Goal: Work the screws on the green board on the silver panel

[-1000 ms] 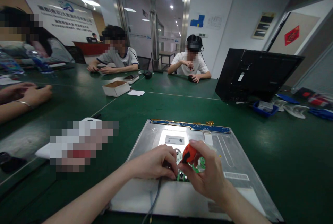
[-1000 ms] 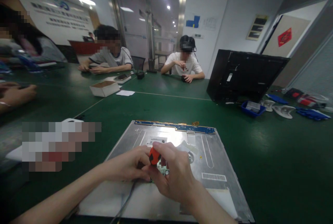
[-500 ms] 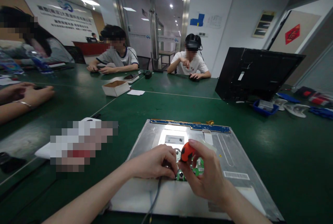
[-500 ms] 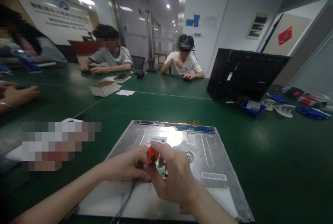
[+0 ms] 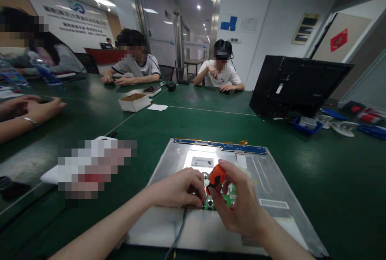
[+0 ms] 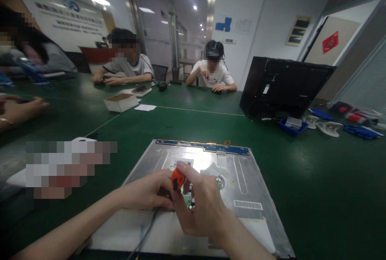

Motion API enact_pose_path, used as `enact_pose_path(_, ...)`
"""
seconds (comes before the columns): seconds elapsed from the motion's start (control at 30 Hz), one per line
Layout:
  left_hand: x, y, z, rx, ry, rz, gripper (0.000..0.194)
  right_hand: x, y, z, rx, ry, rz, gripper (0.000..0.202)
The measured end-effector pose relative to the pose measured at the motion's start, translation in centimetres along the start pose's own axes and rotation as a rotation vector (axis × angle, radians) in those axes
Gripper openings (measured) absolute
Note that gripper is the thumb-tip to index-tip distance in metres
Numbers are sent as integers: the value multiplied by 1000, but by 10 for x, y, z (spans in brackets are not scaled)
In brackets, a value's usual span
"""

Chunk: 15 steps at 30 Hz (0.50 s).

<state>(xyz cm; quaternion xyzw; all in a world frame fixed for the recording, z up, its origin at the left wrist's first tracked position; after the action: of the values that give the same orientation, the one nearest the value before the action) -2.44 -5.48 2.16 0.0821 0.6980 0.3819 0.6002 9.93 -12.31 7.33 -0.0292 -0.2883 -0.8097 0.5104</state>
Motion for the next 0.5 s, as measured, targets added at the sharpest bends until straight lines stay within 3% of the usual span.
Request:
enact_pose_path(0.23,2,0,-1,-2,10,-24,9,0,0,3,-43,11,-52,48)
enact_pose_path(0.5,-3,0,-1,11,5,-15,4,1,0,3,-4,25,-1,52)
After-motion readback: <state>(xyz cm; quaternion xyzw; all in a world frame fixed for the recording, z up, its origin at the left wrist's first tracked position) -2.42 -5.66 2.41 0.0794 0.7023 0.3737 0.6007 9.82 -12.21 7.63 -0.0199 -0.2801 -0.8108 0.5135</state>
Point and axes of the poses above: each hand's wrist, its own z-axis towards the middle knuckle, its own y-axis out of the back of the hand, x = y × z, the point moved 6 cm from there along z, towards the middle knuckle, and after that the axes turned 2 degrees about -z, right-handed, at the moved point
